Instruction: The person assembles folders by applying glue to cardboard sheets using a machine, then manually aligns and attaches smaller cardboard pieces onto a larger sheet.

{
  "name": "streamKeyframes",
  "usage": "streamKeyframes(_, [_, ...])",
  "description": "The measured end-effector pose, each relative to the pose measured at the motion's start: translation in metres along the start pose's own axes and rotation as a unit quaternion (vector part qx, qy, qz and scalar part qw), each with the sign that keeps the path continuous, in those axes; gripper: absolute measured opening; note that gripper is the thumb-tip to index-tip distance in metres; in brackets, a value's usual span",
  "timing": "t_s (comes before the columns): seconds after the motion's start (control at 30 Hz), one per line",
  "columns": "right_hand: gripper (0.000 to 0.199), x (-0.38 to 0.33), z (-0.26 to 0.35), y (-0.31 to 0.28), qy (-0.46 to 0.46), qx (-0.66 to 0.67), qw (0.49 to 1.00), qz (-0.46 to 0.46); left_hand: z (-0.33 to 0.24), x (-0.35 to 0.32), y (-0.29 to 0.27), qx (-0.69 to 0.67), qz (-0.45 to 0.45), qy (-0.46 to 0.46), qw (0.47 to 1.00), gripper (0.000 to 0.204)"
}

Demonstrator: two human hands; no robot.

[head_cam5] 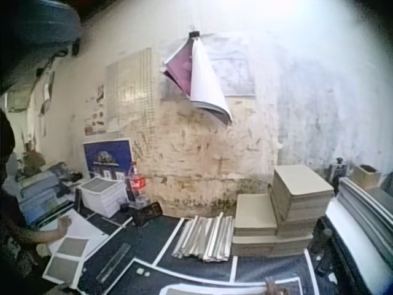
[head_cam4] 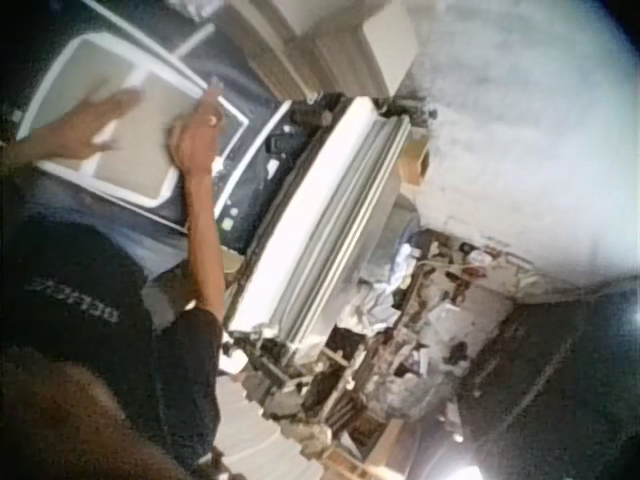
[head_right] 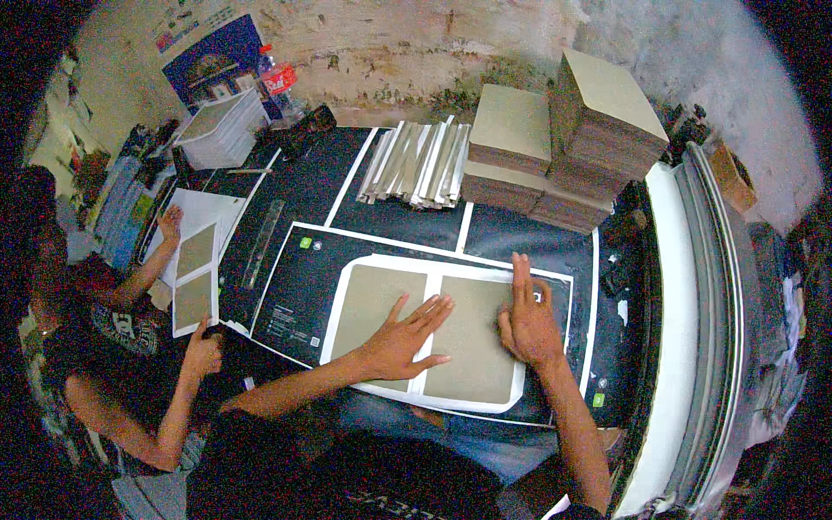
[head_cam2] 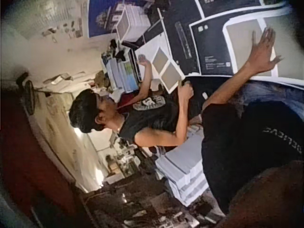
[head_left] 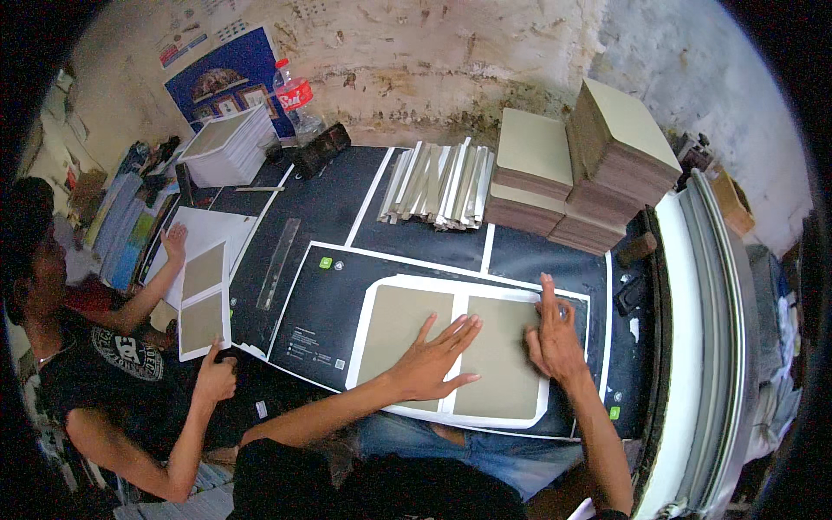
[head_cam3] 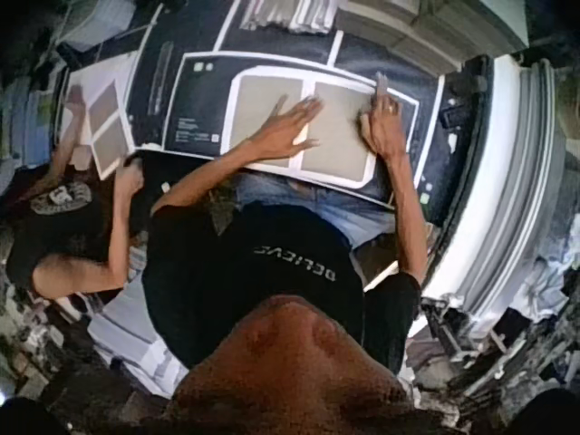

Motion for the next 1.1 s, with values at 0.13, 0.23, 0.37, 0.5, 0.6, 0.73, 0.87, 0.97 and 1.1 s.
streamKeyframes(0.13, [0.088,-0.009,0.012,0.003,0.056,-0.025,0.998,0.003,-0.006,0.005,0.002,0.022,-0.026,0.021,0.999,0.081])
streamKeyframes(0.23, [0.085,-0.008,0.008,0.003,0.067,-0.003,0.998,0.008,-0.006,-0.001,0.004,0.053,-0.020,0.017,0.998,0.077])
streamKeyframes(0.37, [0.084,-0.017,0.029,0.008,0.072,-0.040,0.997,0.000,-0.006,0.002,0.004,0.047,-0.026,0.016,0.998,0.076])
streamKeyframes(0.5, [0.072,-0.024,0.052,0.001,0.088,0.124,0.988,0.026,-0.004,0.003,0.004,0.031,-0.035,0.025,0.999,0.074])
streamKeyframes(0.6, [0.058,-0.018,0.032,-0.017,0.095,0.067,0.988,-0.106,0.001,0.005,-0.001,-0.004,-0.070,0.035,0.997,0.069])
streamKeyframes(0.73, [0.049,-0.014,-0.048,-0.027,0.273,0.059,0.942,-0.187,0.049,0.025,-0.051,0.013,-0.238,0.018,0.971,0.046])
streamKeyframes(0.87, [0.055,-0.041,-0.116,-0.008,0.251,0.015,0.930,-0.266,0.164,0.066,-0.130,0.154,-0.351,-0.083,0.920,0.065])
streamKeyframes(0.97, [0.059,-0.030,-0.087,-0.009,0.266,-0.035,0.943,-0.196,0.279,0.073,-0.164,0.261,-0.320,-0.170,0.895,0.069])
streamKeyframes(1.1, [0.058,-0.034,-0.096,-0.007,0.291,-0.009,0.939,-0.185,0.360,0.092,-0.182,0.308,-0.251,-0.260,0.880,0.069])
Point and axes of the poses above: each hand's wrist, its own x-axis towards the middle knuckle, its own y-axis out of the palm, z = x × y, the point moved 8 cm from there along x, towards the middle knuckle, and after that the axes turned 4 degrees about -x, right-handed, at the moved point
